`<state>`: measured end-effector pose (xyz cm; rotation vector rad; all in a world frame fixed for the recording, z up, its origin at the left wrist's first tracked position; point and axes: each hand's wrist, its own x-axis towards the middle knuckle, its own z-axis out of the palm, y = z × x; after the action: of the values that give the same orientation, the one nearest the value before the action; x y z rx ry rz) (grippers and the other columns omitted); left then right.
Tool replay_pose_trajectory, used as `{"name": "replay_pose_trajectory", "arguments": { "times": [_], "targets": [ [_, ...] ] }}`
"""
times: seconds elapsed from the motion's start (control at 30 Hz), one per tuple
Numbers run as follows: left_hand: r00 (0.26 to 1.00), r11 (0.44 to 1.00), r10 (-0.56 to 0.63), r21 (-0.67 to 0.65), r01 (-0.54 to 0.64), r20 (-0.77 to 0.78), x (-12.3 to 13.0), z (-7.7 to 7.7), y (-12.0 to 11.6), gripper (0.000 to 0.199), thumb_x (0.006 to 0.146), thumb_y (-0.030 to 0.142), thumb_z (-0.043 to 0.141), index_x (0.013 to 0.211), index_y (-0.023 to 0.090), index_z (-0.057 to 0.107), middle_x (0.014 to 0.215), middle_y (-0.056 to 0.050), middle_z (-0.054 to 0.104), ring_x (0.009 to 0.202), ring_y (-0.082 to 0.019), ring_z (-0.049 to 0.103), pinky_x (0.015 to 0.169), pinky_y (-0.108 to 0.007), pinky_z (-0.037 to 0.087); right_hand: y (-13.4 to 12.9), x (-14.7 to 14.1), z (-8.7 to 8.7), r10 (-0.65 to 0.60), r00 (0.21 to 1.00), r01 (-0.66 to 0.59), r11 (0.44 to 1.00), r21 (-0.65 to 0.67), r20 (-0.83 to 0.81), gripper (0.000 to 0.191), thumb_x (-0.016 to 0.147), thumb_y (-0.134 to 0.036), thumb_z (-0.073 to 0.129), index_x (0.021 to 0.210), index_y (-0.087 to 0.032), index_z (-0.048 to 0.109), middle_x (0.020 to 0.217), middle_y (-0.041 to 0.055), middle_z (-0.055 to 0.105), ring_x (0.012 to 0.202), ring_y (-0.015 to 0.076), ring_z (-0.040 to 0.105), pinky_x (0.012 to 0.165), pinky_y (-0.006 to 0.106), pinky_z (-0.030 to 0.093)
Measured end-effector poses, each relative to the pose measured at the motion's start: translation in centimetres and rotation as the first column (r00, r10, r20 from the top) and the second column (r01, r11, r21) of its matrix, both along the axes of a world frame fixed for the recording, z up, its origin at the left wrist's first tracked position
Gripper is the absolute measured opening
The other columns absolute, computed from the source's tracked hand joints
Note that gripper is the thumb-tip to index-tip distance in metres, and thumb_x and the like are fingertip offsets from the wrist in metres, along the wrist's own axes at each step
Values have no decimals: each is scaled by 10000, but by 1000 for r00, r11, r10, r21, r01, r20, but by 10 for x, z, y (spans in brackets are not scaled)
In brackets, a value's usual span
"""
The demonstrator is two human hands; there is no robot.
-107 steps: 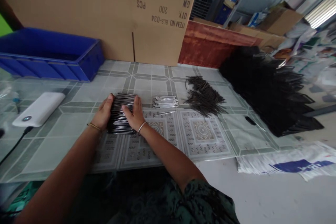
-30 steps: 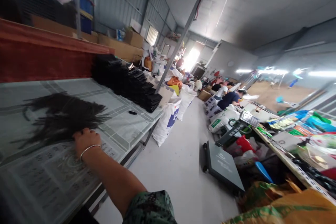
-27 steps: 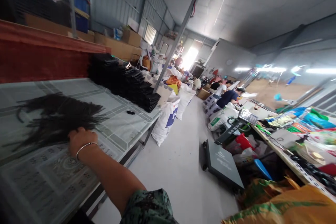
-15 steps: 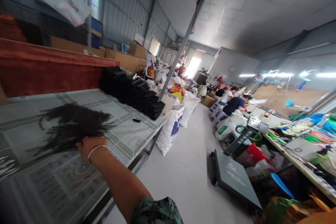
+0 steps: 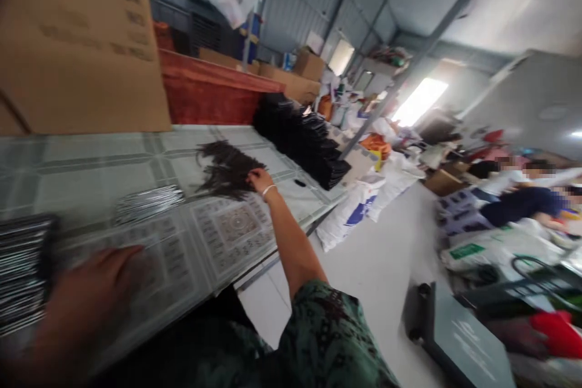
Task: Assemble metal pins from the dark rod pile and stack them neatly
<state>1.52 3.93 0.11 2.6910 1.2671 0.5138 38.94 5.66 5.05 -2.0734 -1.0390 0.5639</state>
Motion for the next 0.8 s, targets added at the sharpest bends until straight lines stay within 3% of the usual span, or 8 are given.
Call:
{"name": "replay_pose_trajectory", "arguments": {
  "times": [0.13, 0.27, 0.43, 0.53, 0.63, 0.8],
  "targets": [
    [979, 998, 42, -38, -51, -201, -7, -12, -1, 442, 982, 299, 282, 1166, 187, 669, 1146, -107, 658, 983, -310, 637, 851, -486, 519, -5, -2, -9, 35, 970, -15, 996, 86, -239, 222, 933, -207, 484, 1105, -186, 623, 744, 2, 670, 619, 85, 578, 638, 204, 486],
    [990, 996, 93, 25, -91, -103, 4, -5, -1, 438, 969, 370, 331, 1208, 176, 642, 1364, -124, 542, 1133, -326, 581, 898, -478, 511, -24, -21, -16, 110, 917, -64, 989, 131, -382, 210, 905, -269, 534, 1059, -192, 655, 784, 8, 688, 562, 67, 536, 580, 184, 453],
    [999, 997, -2, 76, 5, -48, 37, 11, -2, 454, 971, 344, 349, 1361, 191, 524, 1451, -102, 481, 1207, -304, 541, 964, -473, 485, -36, -51, -35, 305, 820, -251, 952, 174, -485, 203, 868, -266, 585, 1024, -185, 686, 782, 5, 686, 651, 78, 579, 620, 177, 452],
    [995, 996, -24, 86, 32, -97, 48, 14, -8, 419, 958, 324, 389, 1319, 200, 564, 1434, -97, 504, 1186, -299, 550, 977, -478, 473, -41, -54, -43, 303, 901, -267, 951, 153, -311, 253, 886, -200, 508, 1075, -168, 672, 737, -8, 671, 676, 91, 590, 659, 195, 460],
    [988, 995, 57, 90, -44, -141, 36, 11, -17, 407, 950, 327, 408, 1290, 194, 587, 1375, -111, 551, 1142, -313, 565, 932, -488, 485, -54, -56, -47, 354, 933, -345, 931, 118, -63, 307, 912, -196, 461, 1137, -173, 668, 815, 7, 705, 734, 113, 622, 747, 244, 479],
    [952, 979, 205, 44, -200, -226, -2, 5, -24, 404, 958, 336, 372, 1230, 191, 633, 1234, -128, 618, 1036, -322, 590, 837, -490, 497, -70, -90, -57, 540, 798, -562, 827, 8, 267, 238, 915, -222, 539, 1059, -262, 725, 947, 1, 742, 881, 154, 658, 965, 339, 403]
  ]
}}
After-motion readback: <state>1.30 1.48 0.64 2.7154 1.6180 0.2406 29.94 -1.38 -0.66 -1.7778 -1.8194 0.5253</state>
